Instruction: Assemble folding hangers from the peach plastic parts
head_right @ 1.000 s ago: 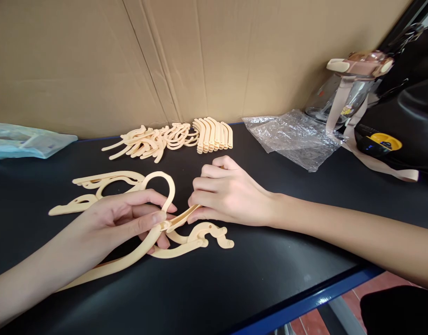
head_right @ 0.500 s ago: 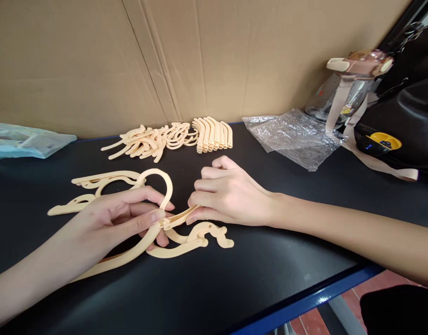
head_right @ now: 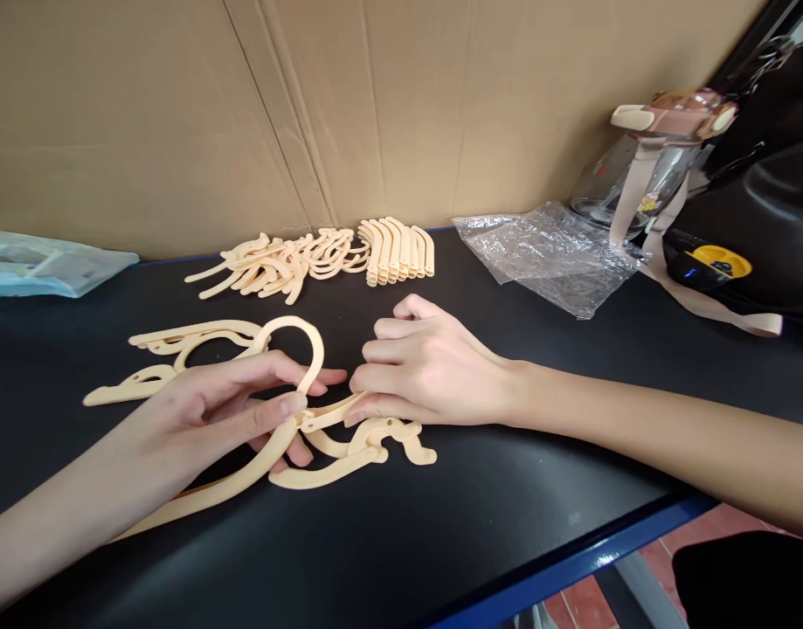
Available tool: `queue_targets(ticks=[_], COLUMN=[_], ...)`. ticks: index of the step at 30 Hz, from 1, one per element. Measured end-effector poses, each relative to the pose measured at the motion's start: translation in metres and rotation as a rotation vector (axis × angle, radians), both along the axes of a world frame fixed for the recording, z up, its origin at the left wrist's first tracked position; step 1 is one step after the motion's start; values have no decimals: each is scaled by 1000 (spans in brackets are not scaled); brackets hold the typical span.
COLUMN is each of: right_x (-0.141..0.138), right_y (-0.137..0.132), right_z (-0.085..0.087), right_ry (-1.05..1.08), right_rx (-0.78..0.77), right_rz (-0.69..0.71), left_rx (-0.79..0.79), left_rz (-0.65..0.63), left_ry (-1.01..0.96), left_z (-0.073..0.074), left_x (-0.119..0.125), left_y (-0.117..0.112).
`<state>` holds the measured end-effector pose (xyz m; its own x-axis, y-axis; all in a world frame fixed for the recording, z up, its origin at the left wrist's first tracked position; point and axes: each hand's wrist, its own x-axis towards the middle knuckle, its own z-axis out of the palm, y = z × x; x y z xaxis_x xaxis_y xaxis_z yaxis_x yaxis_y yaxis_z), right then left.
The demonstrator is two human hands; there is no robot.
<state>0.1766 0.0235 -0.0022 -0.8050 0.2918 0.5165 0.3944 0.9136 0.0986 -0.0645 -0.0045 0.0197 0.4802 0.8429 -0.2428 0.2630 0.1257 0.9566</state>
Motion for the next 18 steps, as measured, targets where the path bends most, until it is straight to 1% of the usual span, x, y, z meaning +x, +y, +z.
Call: queue_targets(ticks=[4, 7, 10, 14, 18], right_x=[0, -1, -2, -2, -1], right_y=[-1, -1, 0, 0, 2], right_z=[0, -1, -2, -3, -3], right_ry=[21, 29, 39, 34, 79], right_rx=[-34, -62, -86, -83, -61], right_rz=[15, 18, 19, 23, -4], left_rx=[19, 57, 92, 120, 161], left_rz=[8, -48, -69, -59, 15], left_ry=[5, 3, 29, 57, 58], left_z=[-1, -4, -7, -7, -8], left_x=[-2, -4, -5, -3, 1], left_y=[1, 3, 4, 2, -4])
